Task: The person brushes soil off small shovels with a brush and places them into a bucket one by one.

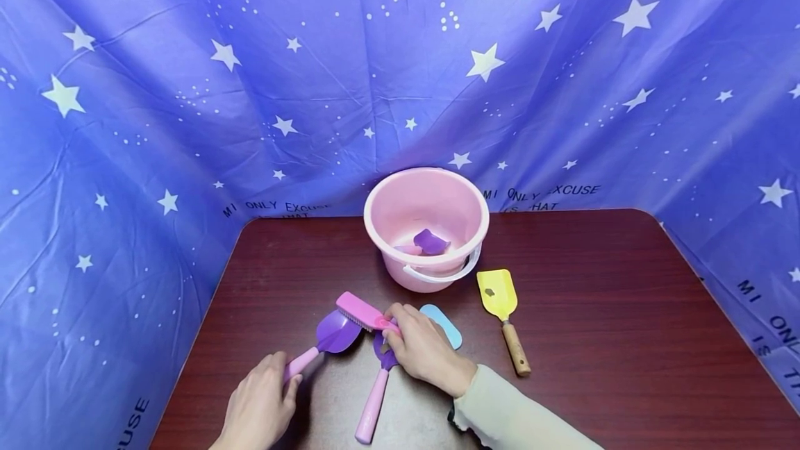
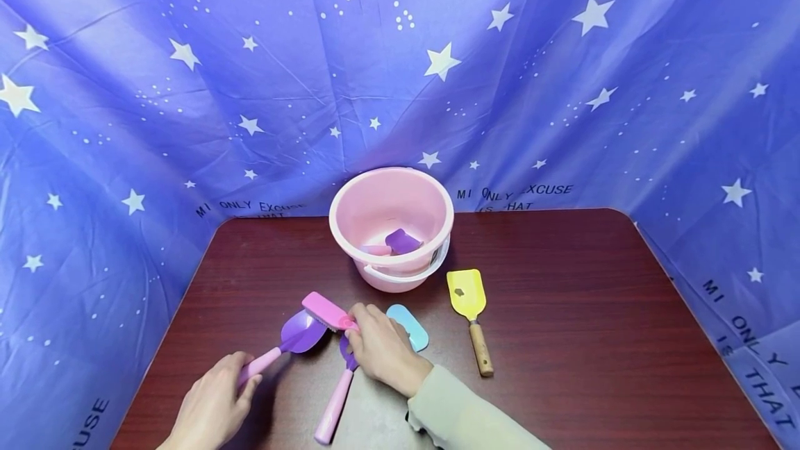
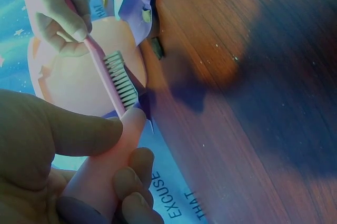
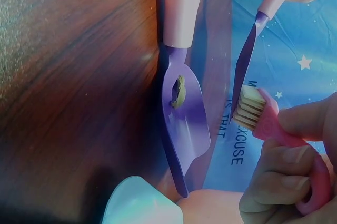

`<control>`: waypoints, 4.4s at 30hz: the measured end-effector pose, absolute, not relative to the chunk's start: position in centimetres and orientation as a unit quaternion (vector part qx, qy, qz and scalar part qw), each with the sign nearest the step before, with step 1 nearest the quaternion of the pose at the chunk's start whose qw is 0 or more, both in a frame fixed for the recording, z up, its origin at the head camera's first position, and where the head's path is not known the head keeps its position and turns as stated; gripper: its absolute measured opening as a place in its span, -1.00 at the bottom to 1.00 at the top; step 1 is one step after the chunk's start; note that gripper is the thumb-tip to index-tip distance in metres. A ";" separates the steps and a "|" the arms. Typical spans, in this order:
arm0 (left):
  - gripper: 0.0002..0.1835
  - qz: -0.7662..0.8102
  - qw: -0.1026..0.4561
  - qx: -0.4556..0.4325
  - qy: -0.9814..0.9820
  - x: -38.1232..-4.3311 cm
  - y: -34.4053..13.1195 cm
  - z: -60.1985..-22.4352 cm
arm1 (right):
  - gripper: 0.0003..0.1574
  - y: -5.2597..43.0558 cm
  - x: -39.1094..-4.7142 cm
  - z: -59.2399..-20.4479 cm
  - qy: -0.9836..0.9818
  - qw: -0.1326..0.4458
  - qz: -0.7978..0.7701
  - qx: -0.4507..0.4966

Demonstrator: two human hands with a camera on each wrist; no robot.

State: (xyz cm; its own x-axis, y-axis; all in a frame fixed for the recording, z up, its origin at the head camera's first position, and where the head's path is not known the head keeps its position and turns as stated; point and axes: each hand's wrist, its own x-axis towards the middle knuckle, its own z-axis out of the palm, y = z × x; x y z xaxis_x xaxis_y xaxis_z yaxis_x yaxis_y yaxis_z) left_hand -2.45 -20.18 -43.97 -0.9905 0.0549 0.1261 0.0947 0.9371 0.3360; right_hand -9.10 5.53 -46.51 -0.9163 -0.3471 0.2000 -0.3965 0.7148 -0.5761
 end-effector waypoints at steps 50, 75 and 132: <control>-0.79 -0.171 0.074 -0.044 -0.982 -2.4 -20.1 -44.0 | -0.84 4.0 -7.5 -46.2 -0.899 0.024 0.355 0.257; -0.79 -0.167 0.074 -0.044 -0.982 -1.9 -20.4 -43.9 | -0.81 4.7 -8.6 -46.9 -0.916 0.042 0.325 0.232; -0.80 -0.165 0.094 -0.027 -0.981 -1.9 -21.3 -43.5 | -0.93 6.8 -10.0 -47.0 -0.927 0.064 0.336 0.155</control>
State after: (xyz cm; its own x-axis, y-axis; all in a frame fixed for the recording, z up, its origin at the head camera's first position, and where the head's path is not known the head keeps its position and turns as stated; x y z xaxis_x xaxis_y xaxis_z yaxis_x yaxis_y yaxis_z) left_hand -1.91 -21.33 -43.54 -0.9806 0.0225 0.1945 0.0848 0.9443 0.3181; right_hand -10.04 6.85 -46.98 -0.9437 -0.2440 0.2236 -0.3305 0.7264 -0.6025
